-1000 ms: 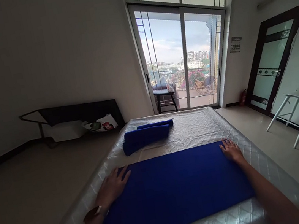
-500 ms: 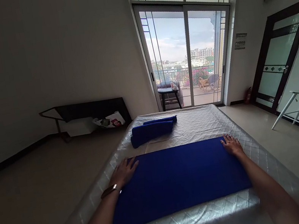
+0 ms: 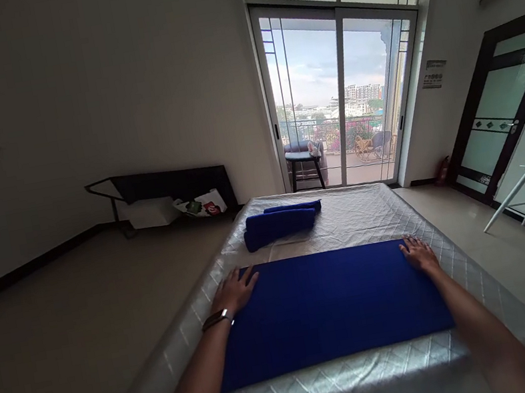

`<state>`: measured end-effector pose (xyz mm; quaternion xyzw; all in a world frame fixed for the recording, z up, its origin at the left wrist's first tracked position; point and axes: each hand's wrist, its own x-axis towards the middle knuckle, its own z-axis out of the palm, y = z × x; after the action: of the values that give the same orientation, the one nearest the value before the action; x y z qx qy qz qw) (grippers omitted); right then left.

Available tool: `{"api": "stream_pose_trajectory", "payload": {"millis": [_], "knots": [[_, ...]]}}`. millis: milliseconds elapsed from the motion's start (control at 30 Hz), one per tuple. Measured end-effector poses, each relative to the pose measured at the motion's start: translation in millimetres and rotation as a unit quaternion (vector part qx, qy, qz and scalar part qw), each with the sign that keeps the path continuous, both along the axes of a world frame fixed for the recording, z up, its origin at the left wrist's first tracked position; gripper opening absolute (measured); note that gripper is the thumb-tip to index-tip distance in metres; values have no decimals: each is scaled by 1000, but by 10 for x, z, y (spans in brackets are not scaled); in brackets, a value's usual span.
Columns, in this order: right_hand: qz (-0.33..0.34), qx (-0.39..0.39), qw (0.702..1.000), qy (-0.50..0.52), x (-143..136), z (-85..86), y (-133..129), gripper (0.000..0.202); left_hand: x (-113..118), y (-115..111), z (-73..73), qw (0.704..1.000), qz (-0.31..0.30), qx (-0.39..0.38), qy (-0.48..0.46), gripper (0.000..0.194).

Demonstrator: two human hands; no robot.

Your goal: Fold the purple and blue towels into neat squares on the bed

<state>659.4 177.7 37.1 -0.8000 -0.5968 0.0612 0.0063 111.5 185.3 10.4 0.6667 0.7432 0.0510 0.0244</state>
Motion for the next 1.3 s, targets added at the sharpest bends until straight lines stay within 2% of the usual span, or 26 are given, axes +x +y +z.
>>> {"api": "stream_pose_trajectory", "payload": {"millis": [133, 233, 300, 367, 500, 600, 667, 733, 933, 1033, 1133, 1300], "knots": [[-8, 25, 999, -37, -87, 121, -79, 58, 42, -24, 20, 1000, -3, 7, 5, 65], [24, 90, 995, -44, -351, 259, -94, 57, 53, -27, 9, 1000, -4, 12, 1, 65], [72, 114, 990, -28, -686, 324, -73, 57, 50, -19, -10, 1000, -2, 13, -2, 65], [130, 109, 985, -15, -1137, 329, -50, 56, 47, -7, -28, 1000, -1, 17, -7, 65], [268, 68, 961, 29, -2058, 163, -76, 59, 49, 2, -33, 1000, 4, 21, -14, 64], [305, 12, 950, 70, -2365, 35, -114, 65, 59, -13, -8, 1000, 6, 14, -12, 63], [279, -8, 958, 68, -2280, 5, -118, 66, 64, -24, 7, 1000, 4, 11, -10, 63], [237, -13, 970, 53, -1984, 22, -108, 66, 64, -30, 13, 1000, 1, 9, -8, 63], [90, -19, 996, 9, -572, 211, -78, 64, 20, -6, -32, 1000, 3, 18, -10, 65], [45, -18, 999, 1, -79, 213, -54, 64, -33, 28, -79, 1000, -2, 15, -1, 66], [35, -15, 999, 6, 125, 105, 0, 63, -100, 69, -127, 1000, -17, 19, 13, 65], [41, -8, 999, 26, 185, -87, 102, 65, -157, 55, -100, 999, -20, 18, 26, 65]]}}
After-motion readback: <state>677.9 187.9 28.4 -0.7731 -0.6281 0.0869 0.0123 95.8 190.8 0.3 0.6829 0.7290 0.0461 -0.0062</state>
